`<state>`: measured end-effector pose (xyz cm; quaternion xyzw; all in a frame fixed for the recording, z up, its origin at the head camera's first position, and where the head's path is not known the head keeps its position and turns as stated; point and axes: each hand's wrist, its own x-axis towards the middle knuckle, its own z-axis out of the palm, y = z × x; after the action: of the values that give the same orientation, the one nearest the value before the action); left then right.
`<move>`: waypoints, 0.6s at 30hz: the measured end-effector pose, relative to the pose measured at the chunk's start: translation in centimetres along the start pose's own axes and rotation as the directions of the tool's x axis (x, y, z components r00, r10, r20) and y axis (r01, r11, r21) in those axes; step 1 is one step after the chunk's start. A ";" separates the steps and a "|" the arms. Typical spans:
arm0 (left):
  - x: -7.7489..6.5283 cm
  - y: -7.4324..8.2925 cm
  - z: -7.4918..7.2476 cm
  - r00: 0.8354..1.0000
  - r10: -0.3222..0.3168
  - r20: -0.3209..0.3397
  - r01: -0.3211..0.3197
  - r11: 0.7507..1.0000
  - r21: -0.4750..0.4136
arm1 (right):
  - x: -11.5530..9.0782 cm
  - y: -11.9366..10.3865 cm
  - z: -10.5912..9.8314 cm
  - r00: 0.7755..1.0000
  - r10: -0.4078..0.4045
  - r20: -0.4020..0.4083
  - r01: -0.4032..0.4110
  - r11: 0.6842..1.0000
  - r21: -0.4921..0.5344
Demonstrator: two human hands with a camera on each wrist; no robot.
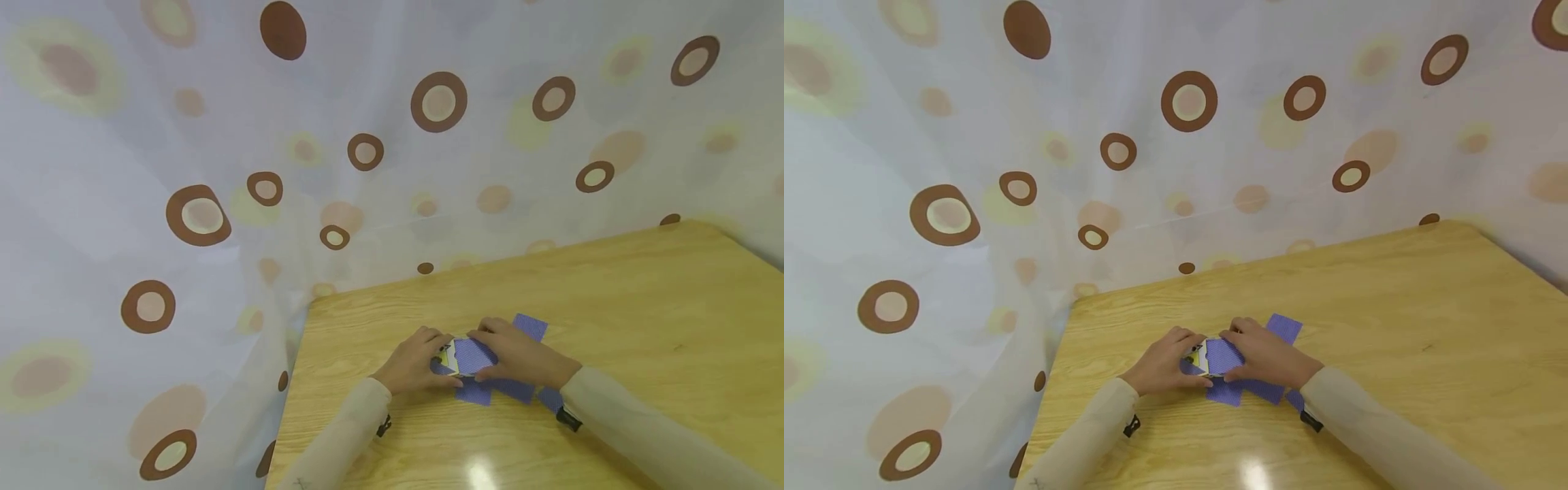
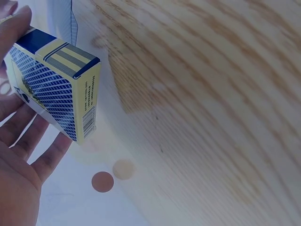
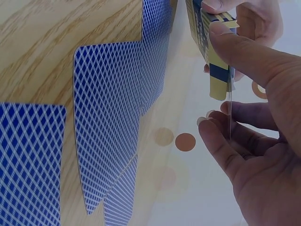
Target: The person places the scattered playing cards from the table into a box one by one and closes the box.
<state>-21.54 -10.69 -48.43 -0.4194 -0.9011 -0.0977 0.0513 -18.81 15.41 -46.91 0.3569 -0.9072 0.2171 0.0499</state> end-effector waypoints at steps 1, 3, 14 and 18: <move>0.0 0.0 0.0 1.000 -0.006 0.006 0.006 1.000 0.000 | 0.1 -0.1 0.1 1.000 0.002 0.004 -0.002 1.000 0.006; -0.1 -0.1 0.0 1.000 -0.011 0.014 0.011 1.000 0.003 | 0.2 -0.2 0.2 1.000 0.003 0.010 -0.003 1.000 0.010; 0.2 -0.2 0.1 1.000 0.007 -0.008 -0.007 1.000 0.008 | 0.6 -0.2 0.1 0.999 0.015 0.049 -0.016 1.000 0.022; 0.1 -0.2 0.0 1.000 0.005 -0.002 -0.005 1.000 0.010 | 0.7 -0.4 0.1 0.998 0.026 0.065 -0.027 1.000 0.015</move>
<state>-21.79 -10.70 -48.46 -0.4215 -0.9004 -0.0933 0.0545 -19.06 14.63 -46.62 0.3520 -0.9113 0.2132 0.0148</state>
